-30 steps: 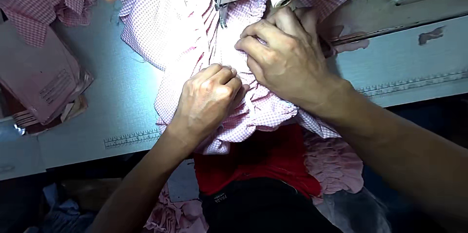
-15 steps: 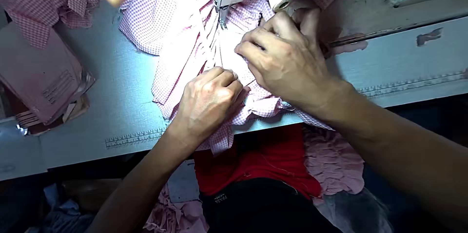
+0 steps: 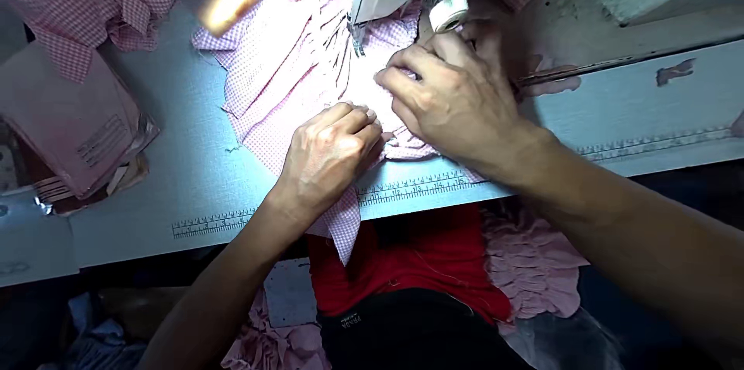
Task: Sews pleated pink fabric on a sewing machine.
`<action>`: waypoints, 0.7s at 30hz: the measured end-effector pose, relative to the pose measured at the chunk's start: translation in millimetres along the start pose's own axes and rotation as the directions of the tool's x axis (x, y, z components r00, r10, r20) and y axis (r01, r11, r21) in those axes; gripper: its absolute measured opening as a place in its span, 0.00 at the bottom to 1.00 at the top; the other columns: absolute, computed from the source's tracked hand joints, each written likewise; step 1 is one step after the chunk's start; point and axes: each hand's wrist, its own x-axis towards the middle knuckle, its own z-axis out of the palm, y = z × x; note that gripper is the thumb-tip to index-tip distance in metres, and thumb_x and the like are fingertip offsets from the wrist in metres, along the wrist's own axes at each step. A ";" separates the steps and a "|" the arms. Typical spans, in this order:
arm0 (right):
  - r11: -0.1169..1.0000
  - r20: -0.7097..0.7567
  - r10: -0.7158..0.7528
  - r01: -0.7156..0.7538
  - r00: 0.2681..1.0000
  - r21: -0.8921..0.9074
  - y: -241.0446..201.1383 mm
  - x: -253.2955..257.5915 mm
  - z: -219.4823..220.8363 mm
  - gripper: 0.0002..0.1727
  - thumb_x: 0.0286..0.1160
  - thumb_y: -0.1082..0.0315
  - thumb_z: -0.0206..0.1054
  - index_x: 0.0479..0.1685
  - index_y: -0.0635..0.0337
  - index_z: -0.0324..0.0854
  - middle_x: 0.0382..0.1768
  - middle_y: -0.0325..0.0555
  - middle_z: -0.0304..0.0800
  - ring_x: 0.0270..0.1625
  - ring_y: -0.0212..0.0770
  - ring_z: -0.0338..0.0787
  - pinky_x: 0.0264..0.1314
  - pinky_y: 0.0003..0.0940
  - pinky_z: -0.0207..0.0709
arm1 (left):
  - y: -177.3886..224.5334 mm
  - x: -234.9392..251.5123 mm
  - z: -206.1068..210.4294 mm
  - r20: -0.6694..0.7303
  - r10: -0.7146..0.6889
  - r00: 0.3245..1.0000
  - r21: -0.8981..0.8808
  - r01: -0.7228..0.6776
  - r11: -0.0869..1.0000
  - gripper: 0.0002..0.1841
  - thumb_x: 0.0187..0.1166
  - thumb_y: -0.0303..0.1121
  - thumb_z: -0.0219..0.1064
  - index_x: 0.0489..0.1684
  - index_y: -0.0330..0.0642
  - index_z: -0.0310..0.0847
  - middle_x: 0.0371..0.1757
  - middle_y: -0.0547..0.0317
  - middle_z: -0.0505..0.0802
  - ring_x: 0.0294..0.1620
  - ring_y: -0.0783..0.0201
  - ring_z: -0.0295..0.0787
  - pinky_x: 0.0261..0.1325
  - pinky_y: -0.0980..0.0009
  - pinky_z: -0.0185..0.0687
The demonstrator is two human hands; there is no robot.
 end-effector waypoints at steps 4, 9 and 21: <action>0.996 0.005 0.054 -0.053 0.999 -0.072 6.5 10.3 -0.5 0.15 0.89 0.68 0.51 0.59 0.54 0.84 0.62 0.56 0.86 0.68 0.67 0.80 0.69 0.70 0.59 | -10.4 4.4 3.0 -0.015 -0.003 1.000 0.004 0.003 1.000 0.14 0.87 0.39 0.64 0.47 0.43 0.96 0.54 0.55 0.97 0.63 0.57 0.92 0.68 0.65 0.84; 0.979 -0.108 0.086 -0.104 0.990 -0.173 14.4 26.3 4.6 0.16 0.88 0.69 0.51 0.58 0.57 0.85 0.58 0.62 0.88 0.67 0.69 0.82 0.70 0.70 0.64 | -34.0 17.0 7.7 -0.067 0.001 0.998 -0.028 -0.002 1.000 0.15 0.87 0.41 0.64 0.49 0.44 0.96 0.55 0.53 0.97 0.63 0.57 0.92 0.68 0.65 0.84; 0.980 -0.081 0.150 -0.138 0.985 0.142 -14.7 -4.9 3.6 0.16 0.84 0.70 0.60 0.64 0.56 0.88 0.52 0.56 0.86 0.57 0.57 0.85 0.59 0.49 0.79 | -66.6 16.7 2.1 -0.015 0.085 0.996 -0.096 -0.086 0.992 0.17 0.89 0.43 0.59 0.62 0.51 0.93 0.59 0.48 0.92 0.65 0.50 0.84 0.71 0.57 0.76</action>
